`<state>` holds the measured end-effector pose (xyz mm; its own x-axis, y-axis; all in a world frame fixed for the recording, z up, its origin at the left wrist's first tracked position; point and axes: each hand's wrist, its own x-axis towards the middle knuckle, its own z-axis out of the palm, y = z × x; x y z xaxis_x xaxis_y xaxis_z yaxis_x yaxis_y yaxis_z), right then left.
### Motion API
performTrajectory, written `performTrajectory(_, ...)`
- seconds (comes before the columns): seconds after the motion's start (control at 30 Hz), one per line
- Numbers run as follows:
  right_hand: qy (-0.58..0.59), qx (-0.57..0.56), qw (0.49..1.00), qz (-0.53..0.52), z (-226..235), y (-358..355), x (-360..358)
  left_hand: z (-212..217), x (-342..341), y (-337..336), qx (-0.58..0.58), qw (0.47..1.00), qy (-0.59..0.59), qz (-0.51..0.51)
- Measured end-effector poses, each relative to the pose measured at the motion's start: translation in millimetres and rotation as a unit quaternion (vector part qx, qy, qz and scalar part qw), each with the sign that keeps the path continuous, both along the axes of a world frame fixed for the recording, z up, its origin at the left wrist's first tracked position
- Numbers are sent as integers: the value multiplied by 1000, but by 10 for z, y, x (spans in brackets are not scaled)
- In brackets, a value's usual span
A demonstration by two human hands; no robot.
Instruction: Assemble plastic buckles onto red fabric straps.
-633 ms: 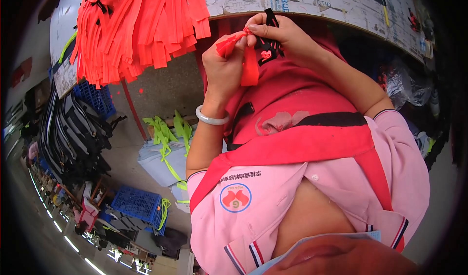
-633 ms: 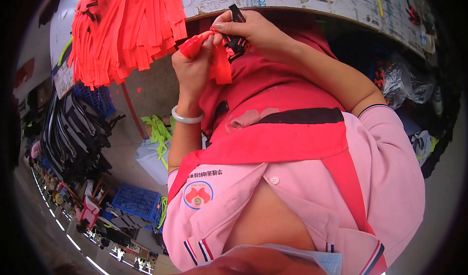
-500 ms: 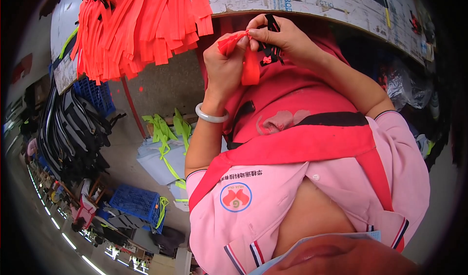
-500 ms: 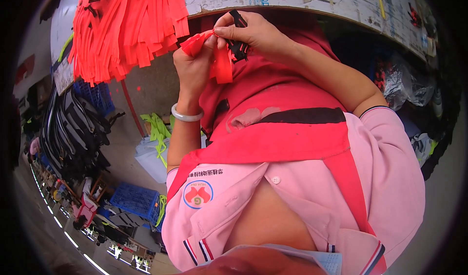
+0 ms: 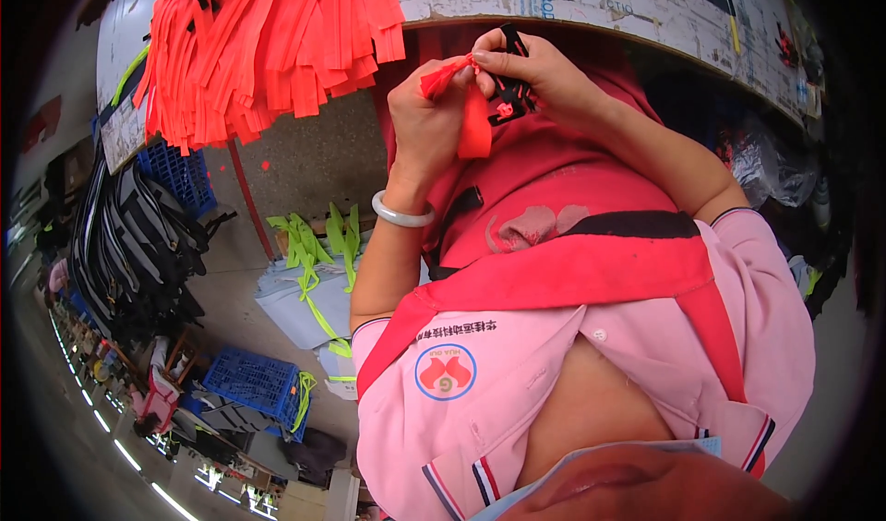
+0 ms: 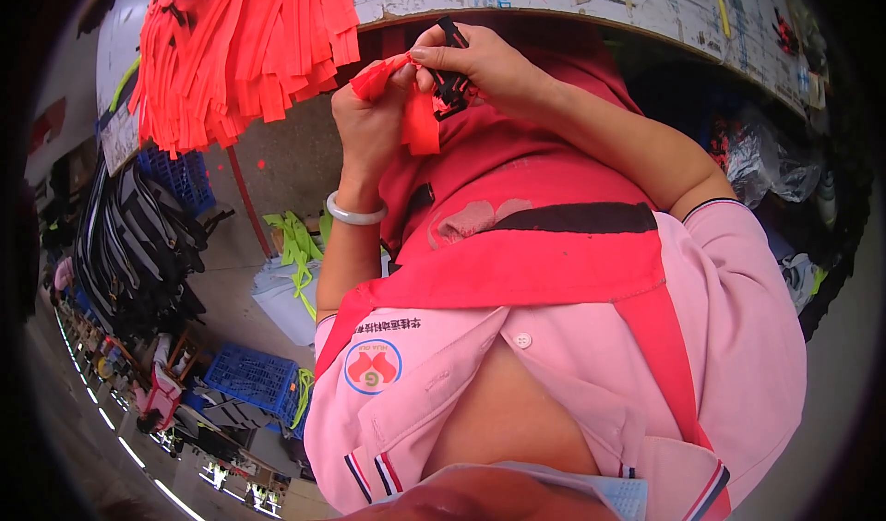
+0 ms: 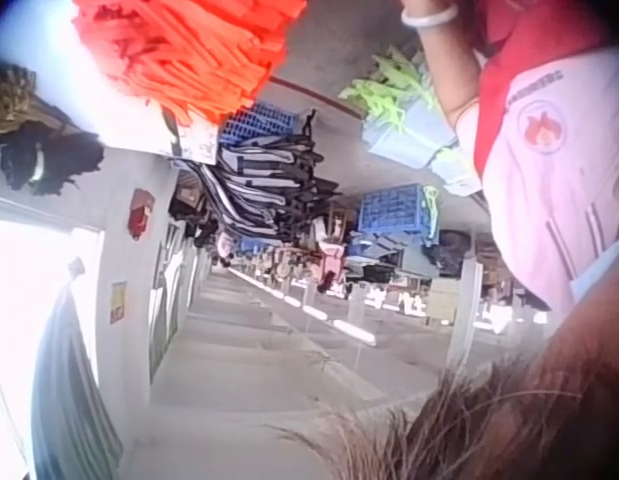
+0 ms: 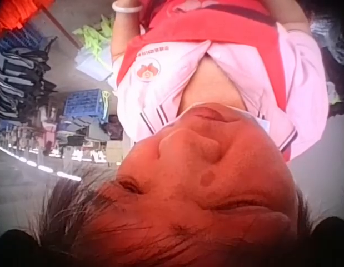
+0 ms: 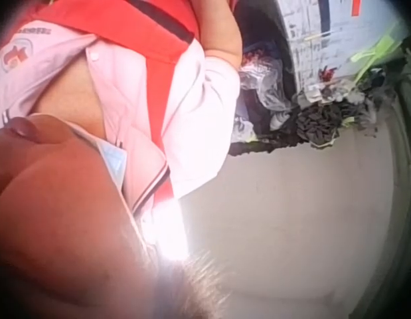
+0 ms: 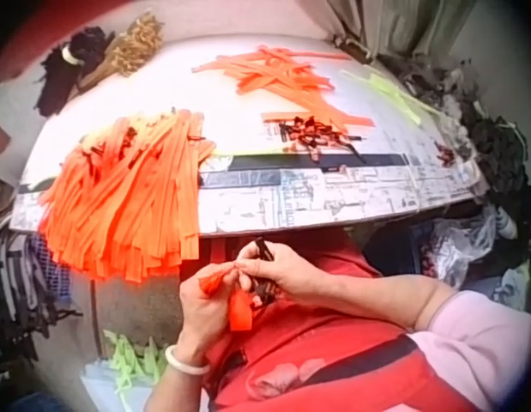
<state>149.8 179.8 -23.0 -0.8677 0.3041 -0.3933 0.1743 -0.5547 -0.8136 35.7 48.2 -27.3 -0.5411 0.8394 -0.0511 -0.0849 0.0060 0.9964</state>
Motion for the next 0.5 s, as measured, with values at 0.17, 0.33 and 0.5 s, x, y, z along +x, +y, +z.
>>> performTrajectory(0.17, -32, 88, 995, 36, 8, 40, 75, 45, -48, -47, -21, 998, 45, 27)
performTrajectory(0.33, -123, 161, 979, 28, -107, 341, 181, 45, -118, -78, 30, 997, -68, 27)
performTrajectory(0.5, -36, 143, 989, 21, 35, 99, 26, 86, -105, -76, 39, 999, 4, 8)
